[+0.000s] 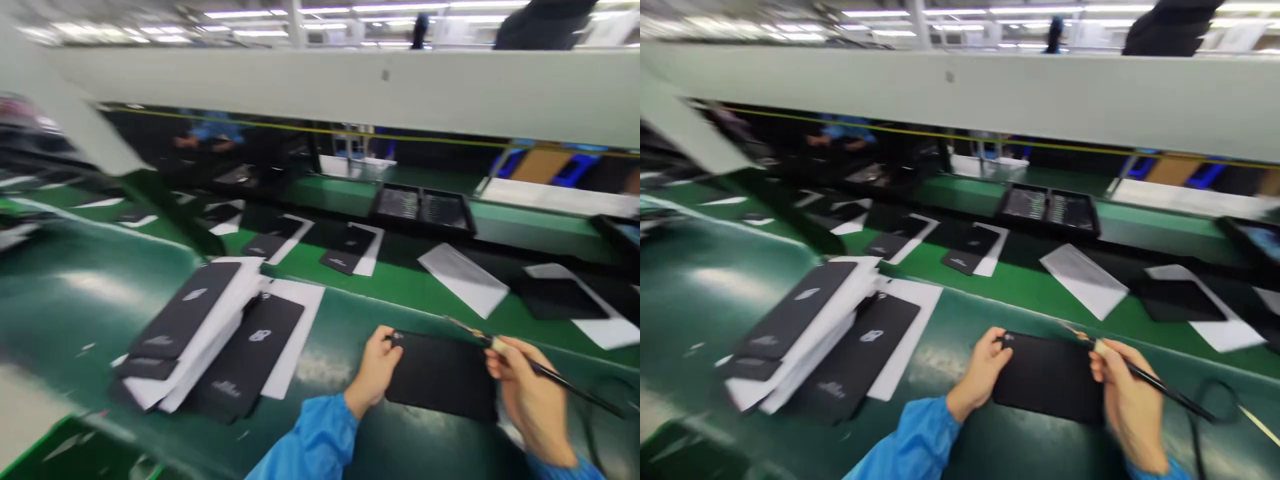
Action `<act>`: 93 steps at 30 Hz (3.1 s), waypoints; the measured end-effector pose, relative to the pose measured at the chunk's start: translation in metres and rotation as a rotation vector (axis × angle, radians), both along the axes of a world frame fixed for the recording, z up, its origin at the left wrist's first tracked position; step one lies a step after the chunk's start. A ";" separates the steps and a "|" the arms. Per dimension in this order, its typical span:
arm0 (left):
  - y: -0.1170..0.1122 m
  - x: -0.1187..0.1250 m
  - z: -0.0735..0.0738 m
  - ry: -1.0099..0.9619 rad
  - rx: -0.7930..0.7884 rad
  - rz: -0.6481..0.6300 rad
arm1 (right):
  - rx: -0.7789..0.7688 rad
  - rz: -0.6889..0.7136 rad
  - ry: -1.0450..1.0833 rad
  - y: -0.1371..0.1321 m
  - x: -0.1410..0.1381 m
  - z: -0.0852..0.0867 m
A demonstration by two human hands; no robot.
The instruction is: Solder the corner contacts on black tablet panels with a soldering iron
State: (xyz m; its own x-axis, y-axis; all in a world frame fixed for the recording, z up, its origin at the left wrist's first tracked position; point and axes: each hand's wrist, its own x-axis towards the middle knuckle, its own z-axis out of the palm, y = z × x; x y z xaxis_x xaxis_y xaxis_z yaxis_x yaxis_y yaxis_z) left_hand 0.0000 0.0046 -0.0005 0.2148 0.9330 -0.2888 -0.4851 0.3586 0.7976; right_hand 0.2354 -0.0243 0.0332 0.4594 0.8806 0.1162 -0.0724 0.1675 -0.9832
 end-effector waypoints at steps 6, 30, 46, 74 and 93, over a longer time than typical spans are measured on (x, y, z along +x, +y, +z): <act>-0.003 -0.002 0.009 -0.002 -0.006 -0.032 | 0.078 0.059 -0.438 -0.020 -0.025 0.004; -0.003 -0.003 0.012 0.025 0.006 -0.021 | 0.201 0.328 -0.683 -0.023 -0.053 0.003; -0.003 -0.003 0.011 0.055 0.015 -0.026 | 0.184 0.237 -0.627 -0.020 -0.055 0.001; -0.004 -0.003 0.011 0.061 0.007 -0.027 | 0.095 0.372 -0.659 0.004 -0.044 0.033; -0.004 -0.003 0.006 0.054 0.013 -0.047 | 0.045 0.457 -0.656 0.010 -0.040 0.030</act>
State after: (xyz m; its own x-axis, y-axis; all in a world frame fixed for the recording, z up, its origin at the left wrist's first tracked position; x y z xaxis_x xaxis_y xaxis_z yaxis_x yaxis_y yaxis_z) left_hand -0.0032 0.0002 0.0056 0.2431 0.9260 -0.2888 -0.4243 0.3692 0.8268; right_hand 0.1952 -0.0140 0.0630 -0.1202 0.9532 0.2773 0.4468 0.3014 -0.8424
